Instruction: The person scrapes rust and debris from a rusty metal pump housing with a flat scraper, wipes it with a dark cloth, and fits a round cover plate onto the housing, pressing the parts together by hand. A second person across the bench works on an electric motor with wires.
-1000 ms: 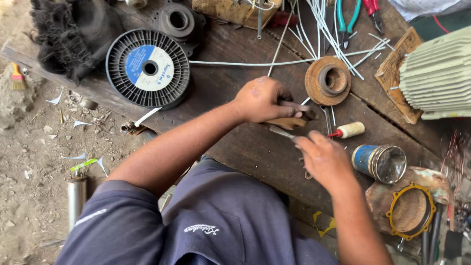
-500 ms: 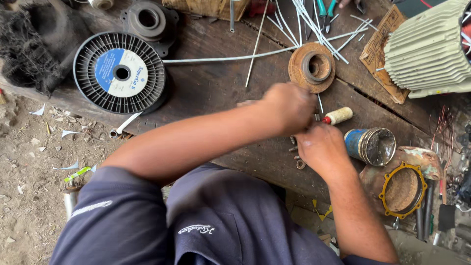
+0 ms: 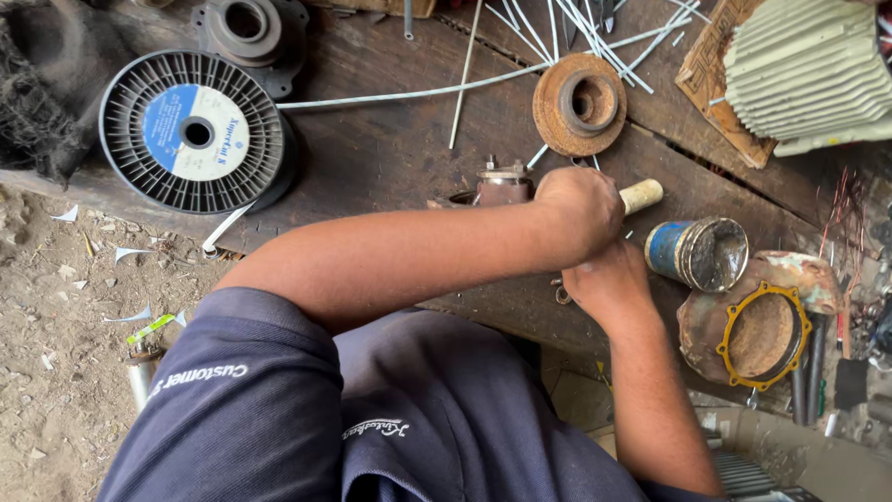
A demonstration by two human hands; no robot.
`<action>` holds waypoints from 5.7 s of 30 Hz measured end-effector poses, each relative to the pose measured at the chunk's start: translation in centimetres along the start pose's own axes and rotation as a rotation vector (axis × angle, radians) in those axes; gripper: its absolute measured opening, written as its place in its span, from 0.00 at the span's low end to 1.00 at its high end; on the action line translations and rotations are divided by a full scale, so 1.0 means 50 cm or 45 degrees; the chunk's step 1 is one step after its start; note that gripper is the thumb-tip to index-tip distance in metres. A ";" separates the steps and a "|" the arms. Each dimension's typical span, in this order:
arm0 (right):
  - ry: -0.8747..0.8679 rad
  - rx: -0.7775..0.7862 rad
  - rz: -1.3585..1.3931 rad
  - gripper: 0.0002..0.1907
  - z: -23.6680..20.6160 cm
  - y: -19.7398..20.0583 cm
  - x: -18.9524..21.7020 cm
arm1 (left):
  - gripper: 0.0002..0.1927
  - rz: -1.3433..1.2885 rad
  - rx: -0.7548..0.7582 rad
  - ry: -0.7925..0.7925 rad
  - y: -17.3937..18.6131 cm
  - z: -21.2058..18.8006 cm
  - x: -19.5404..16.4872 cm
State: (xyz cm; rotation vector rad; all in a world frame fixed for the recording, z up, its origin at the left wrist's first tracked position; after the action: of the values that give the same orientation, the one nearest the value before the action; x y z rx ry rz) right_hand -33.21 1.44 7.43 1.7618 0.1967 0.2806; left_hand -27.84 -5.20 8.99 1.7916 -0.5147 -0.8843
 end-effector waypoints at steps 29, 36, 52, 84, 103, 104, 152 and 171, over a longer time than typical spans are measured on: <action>0.768 0.160 -0.505 0.14 0.104 0.192 0.343 | 0.15 -0.648 -0.683 0.060 0.084 -0.275 0.338; 0.707 0.221 -0.425 0.14 0.122 0.158 0.321 | 0.15 -0.633 -0.733 0.062 0.067 -0.269 0.339; 0.473 0.182 -0.312 0.19 0.097 0.137 0.304 | 0.15 -0.526 -0.782 0.045 0.060 -0.277 0.319; 0.518 -0.248 0.157 0.10 0.073 0.091 0.238 | 0.16 -0.522 -0.738 0.077 0.066 -0.282 0.329; 0.364 -0.387 0.481 0.11 0.064 0.063 0.218 | 0.16 -0.506 -0.878 0.004 0.077 -0.289 0.331; 0.302 -0.362 0.577 0.10 0.065 0.054 0.209 | 0.16 -0.526 -0.820 0.021 0.074 -0.288 0.330; 0.554 -0.223 0.904 0.39 0.080 0.011 0.210 | 0.19 -0.406 -0.517 -0.064 0.058 -0.430 0.230; 1.789 -0.444 0.409 0.04 0.027 -0.007 0.510 | 0.10 0.088 -0.562 0.623 -0.145 -0.761 0.126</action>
State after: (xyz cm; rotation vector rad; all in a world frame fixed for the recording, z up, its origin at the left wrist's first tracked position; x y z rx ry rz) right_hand -8.45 7.50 8.89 0.9666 0.7965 1.6528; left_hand 4.99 16.29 7.94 1.4962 -0.0547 -0.4387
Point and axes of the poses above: each hand's wrist, its own z-axis towards the middle knuckle, its own y-axis out of the back of the hand, x = y × z, the point moved 7 cm from there along z, towards the middle knuckle, and after that the axes turned 10 degrees about z, right-handed, at the moved point
